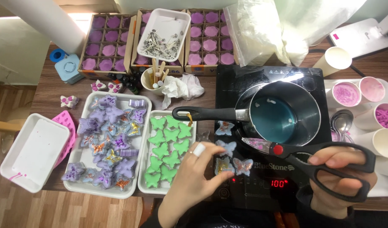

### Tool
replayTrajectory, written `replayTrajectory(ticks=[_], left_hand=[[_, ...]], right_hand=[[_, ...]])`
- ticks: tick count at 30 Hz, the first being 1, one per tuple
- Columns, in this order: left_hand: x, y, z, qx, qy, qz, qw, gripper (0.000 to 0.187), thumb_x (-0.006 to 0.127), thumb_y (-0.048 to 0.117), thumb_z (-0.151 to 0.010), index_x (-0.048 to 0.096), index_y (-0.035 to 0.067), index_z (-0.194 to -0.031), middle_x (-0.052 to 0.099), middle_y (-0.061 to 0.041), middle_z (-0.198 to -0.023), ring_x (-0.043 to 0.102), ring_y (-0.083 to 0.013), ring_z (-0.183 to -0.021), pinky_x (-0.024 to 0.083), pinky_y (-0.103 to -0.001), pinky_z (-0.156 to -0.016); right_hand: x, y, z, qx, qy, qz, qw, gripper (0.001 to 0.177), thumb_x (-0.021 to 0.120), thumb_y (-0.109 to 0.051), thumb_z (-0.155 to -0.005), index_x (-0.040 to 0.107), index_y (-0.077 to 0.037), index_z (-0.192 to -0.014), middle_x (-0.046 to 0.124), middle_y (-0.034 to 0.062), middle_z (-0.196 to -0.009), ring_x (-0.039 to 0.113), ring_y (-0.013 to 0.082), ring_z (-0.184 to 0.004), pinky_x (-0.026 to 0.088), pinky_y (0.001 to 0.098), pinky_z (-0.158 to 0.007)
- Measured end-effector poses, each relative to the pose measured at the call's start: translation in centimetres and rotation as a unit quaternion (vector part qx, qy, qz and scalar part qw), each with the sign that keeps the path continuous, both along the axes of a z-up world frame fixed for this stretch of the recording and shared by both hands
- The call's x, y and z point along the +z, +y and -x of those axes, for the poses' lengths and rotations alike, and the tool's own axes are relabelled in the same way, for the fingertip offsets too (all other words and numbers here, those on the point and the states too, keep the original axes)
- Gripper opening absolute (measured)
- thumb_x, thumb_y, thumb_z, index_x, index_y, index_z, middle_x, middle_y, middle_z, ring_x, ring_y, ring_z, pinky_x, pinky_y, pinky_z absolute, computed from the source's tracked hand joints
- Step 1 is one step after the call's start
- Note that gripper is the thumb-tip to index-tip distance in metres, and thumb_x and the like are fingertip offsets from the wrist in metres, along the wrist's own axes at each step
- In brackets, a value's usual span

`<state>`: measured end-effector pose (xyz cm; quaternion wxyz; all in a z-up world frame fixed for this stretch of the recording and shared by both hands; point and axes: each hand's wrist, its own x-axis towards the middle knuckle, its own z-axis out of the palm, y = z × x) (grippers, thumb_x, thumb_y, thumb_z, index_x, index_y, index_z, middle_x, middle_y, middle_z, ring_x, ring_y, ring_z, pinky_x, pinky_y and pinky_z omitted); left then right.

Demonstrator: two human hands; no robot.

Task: Trim and melt small decorative wax butterflies into a pot of liquid wax.

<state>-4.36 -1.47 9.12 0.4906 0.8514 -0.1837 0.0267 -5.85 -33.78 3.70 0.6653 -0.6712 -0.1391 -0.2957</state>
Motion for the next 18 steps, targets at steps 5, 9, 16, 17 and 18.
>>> replayTrajectory(ticks=[5,9,16,17,18], left_hand=[[-2.4,-0.4,1.4,0.036,0.010,-0.036,0.999,0.077,0.094,0.035,-0.066,0.055,0.001,-0.123,0.058,-0.018,-0.122,0.056,-0.0376,-0.115,0.047,-0.047,-0.094],[-4.4,-1.1,1.8,0.044,0.058,-0.044,0.996,0.076,0.094,0.032,-0.066,0.055,-0.001,-0.123,0.056,-0.017,-0.123,0.054,-0.0371,-0.115,0.048,-0.046,-0.094],[-5.1,-1.2,1.6,0.053,0.022,-0.061,0.996,0.047,0.090,0.023,-0.072,0.070,0.004,-0.110,0.067,-0.010,-0.113,0.062,-0.0319,-0.108,0.052,-0.042,-0.090],[-5.0,-1.1,1.6,0.056,0.011,-0.042,0.997,0.046,0.090,0.023,-0.073,0.070,0.004,-0.109,0.069,-0.010,-0.111,0.065,-0.0312,-0.105,0.053,-0.040,-0.088],[-4.9,-1.0,1.5,0.059,0.002,-0.024,0.998,0.044,0.089,0.022,-0.074,0.069,0.004,-0.109,0.071,-0.011,-0.109,0.069,-0.0305,-0.102,0.055,-0.039,-0.086]], right_hand=[[-1.2,-0.2,-1.1,0.005,0.012,-0.106,0.994,0.061,0.052,-0.062,-0.103,0.048,-0.002,-0.102,0.062,0.0161,-0.083,0.067,0.0207,-0.068,0.061,0.0271,-0.055],[-1.8,-0.1,0.1,0.056,-0.009,-0.172,0.984,0.057,0.045,-0.057,-0.116,0.045,-0.001,-0.106,0.058,0.0102,-0.091,0.069,0.0175,-0.080,0.063,0.0231,-0.062],[-10.1,-10.5,3.1,0.056,0.052,-0.066,0.995,0.034,0.037,-0.034,-0.117,0.040,-0.003,-0.106,0.058,0.0105,-0.090,0.063,0.0055,-0.060,0.047,0.0045,-0.042],[-10.7,-10.7,3.2,0.069,0.031,-0.099,0.992,0.035,0.037,-0.035,-0.117,0.042,-0.003,-0.103,0.060,0.0105,-0.092,0.063,0.0056,-0.064,0.048,0.0044,-0.044],[-11.2,-11.0,3.4,0.082,0.010,-0.134,0.988,0.037,0.036,-0.035,-0.116,0.044,-0.003,-0.100,0.061,0.0107,-0.093,0.064,0.0058,-0.068,0.048,0.0043,-0.047]])
